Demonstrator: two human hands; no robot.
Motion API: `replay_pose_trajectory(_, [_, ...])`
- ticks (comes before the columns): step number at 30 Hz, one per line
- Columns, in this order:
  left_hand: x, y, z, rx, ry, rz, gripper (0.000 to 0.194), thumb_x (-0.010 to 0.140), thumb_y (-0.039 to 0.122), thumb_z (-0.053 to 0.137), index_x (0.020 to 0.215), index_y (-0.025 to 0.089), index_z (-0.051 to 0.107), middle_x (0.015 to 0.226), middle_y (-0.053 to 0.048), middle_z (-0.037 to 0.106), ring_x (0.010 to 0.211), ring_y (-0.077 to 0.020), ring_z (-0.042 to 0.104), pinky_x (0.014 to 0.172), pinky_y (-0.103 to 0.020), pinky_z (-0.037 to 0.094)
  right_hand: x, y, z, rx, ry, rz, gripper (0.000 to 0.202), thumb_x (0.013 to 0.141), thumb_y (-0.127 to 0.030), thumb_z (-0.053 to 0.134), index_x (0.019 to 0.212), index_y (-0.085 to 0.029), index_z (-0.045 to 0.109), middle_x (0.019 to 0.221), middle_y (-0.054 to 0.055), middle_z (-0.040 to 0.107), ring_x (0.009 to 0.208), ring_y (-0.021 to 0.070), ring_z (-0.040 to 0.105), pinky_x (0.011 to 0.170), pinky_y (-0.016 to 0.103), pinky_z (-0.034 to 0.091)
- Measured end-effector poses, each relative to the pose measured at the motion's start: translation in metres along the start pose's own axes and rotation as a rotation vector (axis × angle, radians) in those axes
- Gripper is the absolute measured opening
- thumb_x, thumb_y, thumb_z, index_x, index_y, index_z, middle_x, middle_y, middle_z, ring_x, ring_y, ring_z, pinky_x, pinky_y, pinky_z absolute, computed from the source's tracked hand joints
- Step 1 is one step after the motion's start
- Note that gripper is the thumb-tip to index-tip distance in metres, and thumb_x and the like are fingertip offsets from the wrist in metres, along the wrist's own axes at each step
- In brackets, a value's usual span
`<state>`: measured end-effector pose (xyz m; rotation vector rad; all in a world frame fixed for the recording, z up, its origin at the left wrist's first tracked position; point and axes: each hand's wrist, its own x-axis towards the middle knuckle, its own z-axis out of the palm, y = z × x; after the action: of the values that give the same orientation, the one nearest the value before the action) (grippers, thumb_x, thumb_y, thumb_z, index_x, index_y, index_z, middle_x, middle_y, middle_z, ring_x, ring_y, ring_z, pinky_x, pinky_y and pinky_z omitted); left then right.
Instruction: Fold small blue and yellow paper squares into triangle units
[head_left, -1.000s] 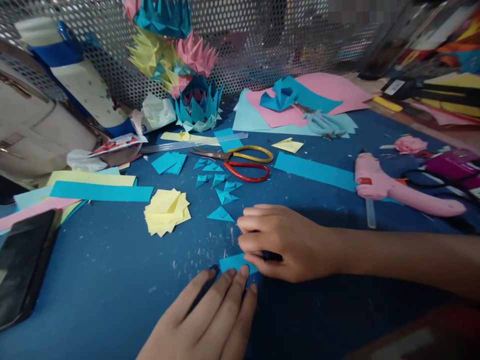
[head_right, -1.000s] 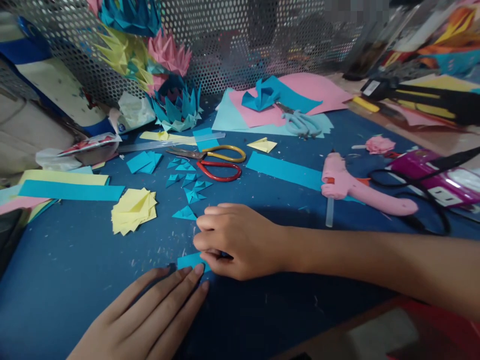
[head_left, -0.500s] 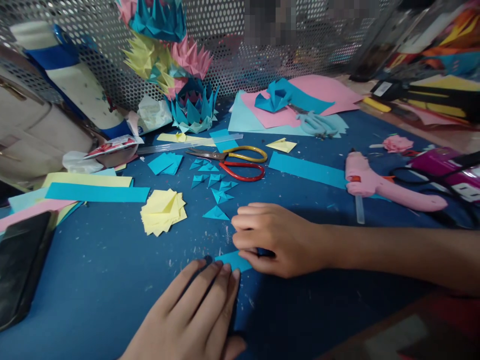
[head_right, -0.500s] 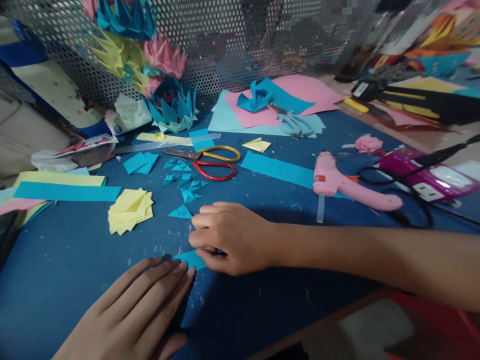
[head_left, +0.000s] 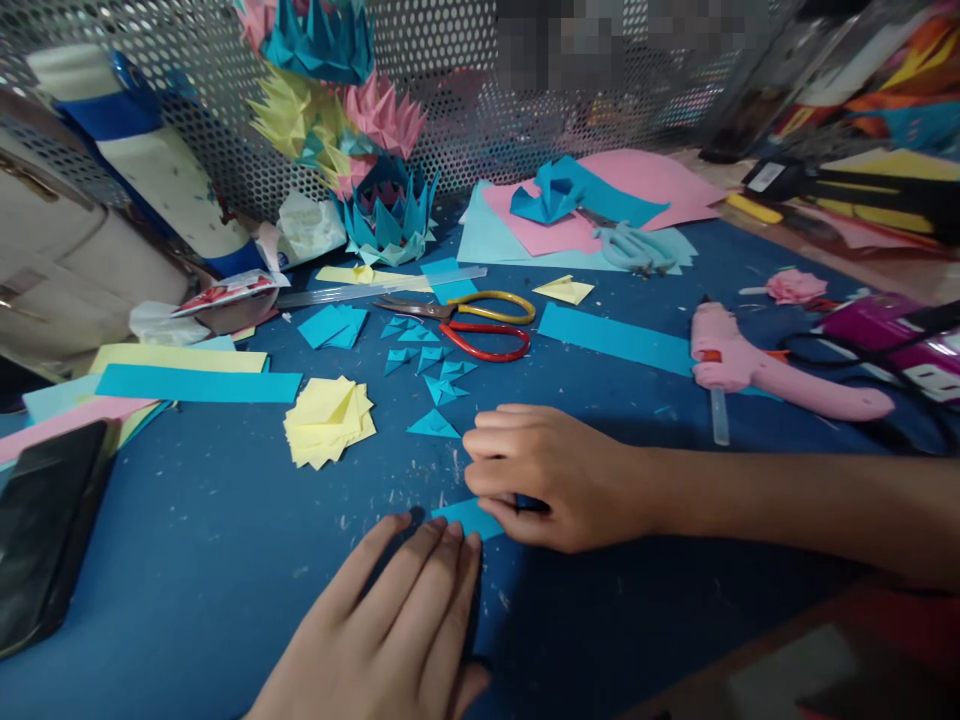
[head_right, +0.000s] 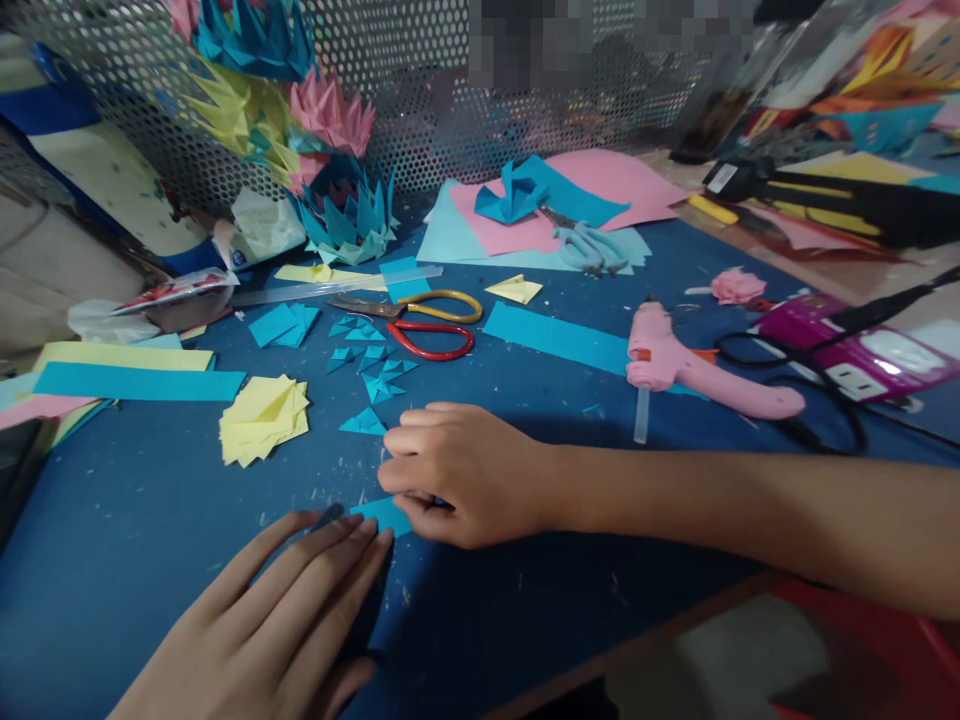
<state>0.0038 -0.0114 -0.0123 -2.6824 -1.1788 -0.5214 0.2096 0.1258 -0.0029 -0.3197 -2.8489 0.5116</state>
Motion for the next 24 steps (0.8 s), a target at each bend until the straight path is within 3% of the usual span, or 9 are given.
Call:
replay_pose_trajectory(5, [0.013, -0.013, -0.013, -0.113, 0.01, 0.029, 0.034, 0.104, 0.029, 0.045, 0.107, 0.011, 0.074, 0.103, -0.005, 0.075, 0.101, -0.0182, 0.065, 0.12, -0.033, 0.023, 0.001, 0.0, -0.001, -0.007, -0.004, 0.0, 0.017, 0.087, -0.017, 0.053, 0.071, -0.018, 0.049, 0.074, -0.001, 0.047, 0.069, 0.0142, 0.036, 0.067, 0.029, 0.027])
replay_pose_trajectory(11, [0.015, -0.026, -0.022, -0.266, -0.001, 0.037, 0.026, 0.1, 0.023, 0.051, 0.102, 0.011, 0.074, 0.099, -0.005, 0.074, 0.096, -0.0189, 0.066, 0.119, -0.039, 0.025, 0.001, 0.003, -0.005, 0.025, -0.035, -0.031, 0.02, 0.091, -0.018, 0.053, 0.071, -0.018, 0.049, 0.074, -0.001, 0.048, 0.071, 0.0134, 0.039, 0.07, 0.028, 0.03])
replay_pose_trajectory(14, [0.012, -0.034, -0.02, -0.322, -0.058, 0.097, 0.027, 0.1, 0.021, 0.05, 0.112, 0.01, 0.071, 0.107, -0.007, 0.072, 0.099, -0.0209, 0.063, 0.119, -0.047, 0.022, 0.001, 0.005, -0.005, 0.013, -0.026, -0.073, 0.021, 0.094, -0.018, 0.051, 0.072, -0.017, 0.051, 0.075, 0.0, 0.048, 0.071, 0.0137, 0.038, 0.071, 0.028, 0.031])
replay_pose_trajectory(18, [0.014, -0.038, -0.016, -0.246, -0.125, 0.154, 0.033, 0.101, 0.025, 0.047, 0.125, 0.012, 0.066, 0.103, -0.006, 0.069, 0.097, -0.0222, 0.06, 0.119, -0.051, 0.017, 0.001, 0.007, -0.005, -0.015, -0.046, -0.105, 0.022, 0.095, -0.021, 0.05, 0.074, -0.017, 0.053, 0.075, 0.0, 0.049, 0.071, 0.0147, 0.038, 0.07, 0.029, 0.031])
replay_pose_trajectory(24, [0.025, -0.023, -0.011, -0.078, -0.111, 0.175, 0.033, 0.101, 0.023, 0.045, 0.124, 0.013, 0.066, 0.087, -0.003, 0.062, 0.087, -0.0203, 0.057, 0.119, -0.048, 0.016, 0.004, 0.008, -0.005, -0.058, -0.085, -0.101, 0.02, 0.095, -0.025, 0.052, 0.077, -0.018, 0.057, 0.078, 0.002, 0.053, 0.073, 0.016, 0.04, 0.067, 0.03, 0.03])
